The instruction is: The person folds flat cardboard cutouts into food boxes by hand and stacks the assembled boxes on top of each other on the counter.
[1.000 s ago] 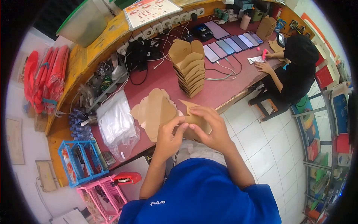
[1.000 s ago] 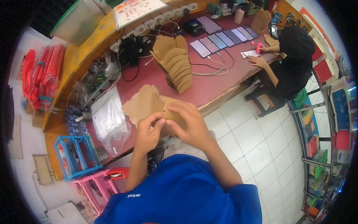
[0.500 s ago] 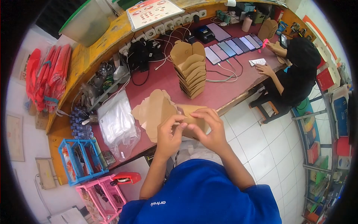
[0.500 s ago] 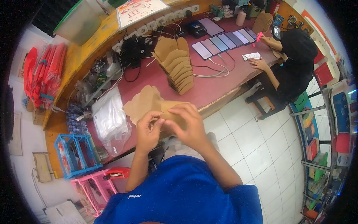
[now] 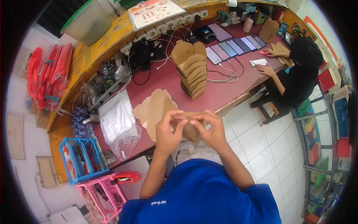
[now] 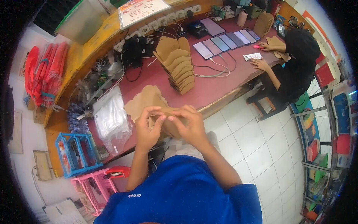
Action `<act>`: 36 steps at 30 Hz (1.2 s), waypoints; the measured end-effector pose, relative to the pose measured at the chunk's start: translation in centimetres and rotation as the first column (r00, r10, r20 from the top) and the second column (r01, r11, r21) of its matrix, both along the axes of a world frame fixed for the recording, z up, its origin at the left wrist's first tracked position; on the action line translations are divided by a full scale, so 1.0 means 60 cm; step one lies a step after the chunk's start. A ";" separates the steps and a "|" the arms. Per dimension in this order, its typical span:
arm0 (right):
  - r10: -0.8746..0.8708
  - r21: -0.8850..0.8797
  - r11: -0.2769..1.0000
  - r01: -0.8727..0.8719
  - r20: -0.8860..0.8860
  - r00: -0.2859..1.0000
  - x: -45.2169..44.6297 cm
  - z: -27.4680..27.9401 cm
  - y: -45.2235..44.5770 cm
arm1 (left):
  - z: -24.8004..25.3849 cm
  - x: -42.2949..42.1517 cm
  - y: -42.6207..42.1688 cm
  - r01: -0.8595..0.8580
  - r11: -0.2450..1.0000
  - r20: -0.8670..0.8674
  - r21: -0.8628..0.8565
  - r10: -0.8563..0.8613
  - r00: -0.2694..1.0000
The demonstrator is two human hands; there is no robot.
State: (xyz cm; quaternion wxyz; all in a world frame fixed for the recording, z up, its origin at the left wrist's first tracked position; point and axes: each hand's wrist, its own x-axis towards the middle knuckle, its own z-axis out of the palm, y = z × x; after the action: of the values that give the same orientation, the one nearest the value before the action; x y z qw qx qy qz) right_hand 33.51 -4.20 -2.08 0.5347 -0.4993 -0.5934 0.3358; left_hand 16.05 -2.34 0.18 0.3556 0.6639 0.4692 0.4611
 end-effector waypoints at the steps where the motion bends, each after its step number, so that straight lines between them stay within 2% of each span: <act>1: -0.026 -0.018 0.999 0.026 0.034 0.999 0.002 0.001 0.000 | 0.007 -0.001 0.002 0.000 1.000 0.001 -0.003 0.000 1.000; 3: -0.017 -0.005 1.000 0.017 0.036 0.999 0.009 0.002 0.006 | 0.018 -0.001 0.005 0.061 0.997 -0.129 0.051 -0.054 0.990; 6: -0.013 0.025 1.000 0.012 0.045 0.999 0.015 0.016 0.014 | 0.018 0.005 0.008 0.062 0.988 -0.189 0.143 -0.034 0.981; 10: -0.009 0.051 0.999 0.007 0.031 0.999 0.018 0.017 0.021 | 0.022 0.014 0.004 0.020 0.995 -0.115 0.102 -0.009 0.993; 13: -0.017 0.070 0.997 0.012 0.062 0.998 0.026 0.019 0.019 | 0.028 0.015 0.004 -0.043 0.992 -0.150 0.120 0.061 0.987; 16: 0.013 0.097 0.995 -0.021 0.088 0.996 0.025 0.016 0.017 | 0.022 0.012 0.014 0.011 0.994 -0.180 0.112 0.010 0.984; 18: 0.020 0.087 0.996 -0.030 0.108 0.994 0.021 0.023 0.016 | 0.022 0.015 0.019 0.087 0.969 -0.258 0.231 -0.025 0.966; 20: 0.027 0.090 0.995 -0.039 0.129 0.991 0.009 0.028 0.019 | 0.019 0.016 0.020 0.032 0.977 -0.264 0.213 0.026 0.964; 22: -0.055 0.043 0.997 0.058 -0.063 0.996 -0.007 0.029 0.017 | 0.014 0.014 0.025 -0.024 0.980 -0.271 0.197 0.078 0.959; 23: -0.053 0.045 0.997 0.056 -0.065 0.996 -0.005 0.028 0.019 | 0.011 0.011 0.028 -0.052 0.980 -0.243 0.191 0.099 0.965; 24: -0.033 0.044 0.999 0.032 0.015 0.999 0.000 0.025 0.020 | 0.009 0.009 0.030 -0.081 0.980 -0.217 0.180 0.120 0.969; 25: -0.012 0.040 0.999 0.008 0.094 0.995 0.002 0.024 0.020 | 0.008 0.008 0.028 -0.083 0.981 -0.219 0.177 0.121 0.968; 28: -0.028 0.101 0.995 0.011 0.167 0.986 0.003 0.025 0.027 | 0.007 0.016 0.029 -0.062 0.976 -0.261 0.211 0.118 0.958; 32: -0.067 0.138 0.989 0.048 0.133 0.989 0.000 0.005 0.026 | 0.014 0.020 0.035 -0.039 0.969 -0.234 0.245 0.098 0.967; 34: -0.143 0.179 0.975 0.131 0.054 0.988 -0.002 0.004 0.023 | 0.018 0.015 0.034 -0.029 0.968 -0.211 0.248 0.083 0.974; 35: -0.143 0.181 0.975 0.130 0.057 0.988 0.002 0.001 0.025 | 0.021 0.005 0.034 -0.169 0.946 -0.110 0.278 0.206 0.972; 36: -0.206 0.146 0.968 0.204 -0.005 0.979 0.011 -0.004 0.027 | 0.023 -0.004 0.034 -0.306 0.906 -0.004 0.292 0.321 0.947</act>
State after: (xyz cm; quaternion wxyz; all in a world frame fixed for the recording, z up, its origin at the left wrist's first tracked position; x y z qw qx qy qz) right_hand 34.17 -2.57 -2.35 0.5985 -0.5191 -0.5645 0.2317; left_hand 15.83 -0.30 1.58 0.1641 0.6363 0.5068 0.5581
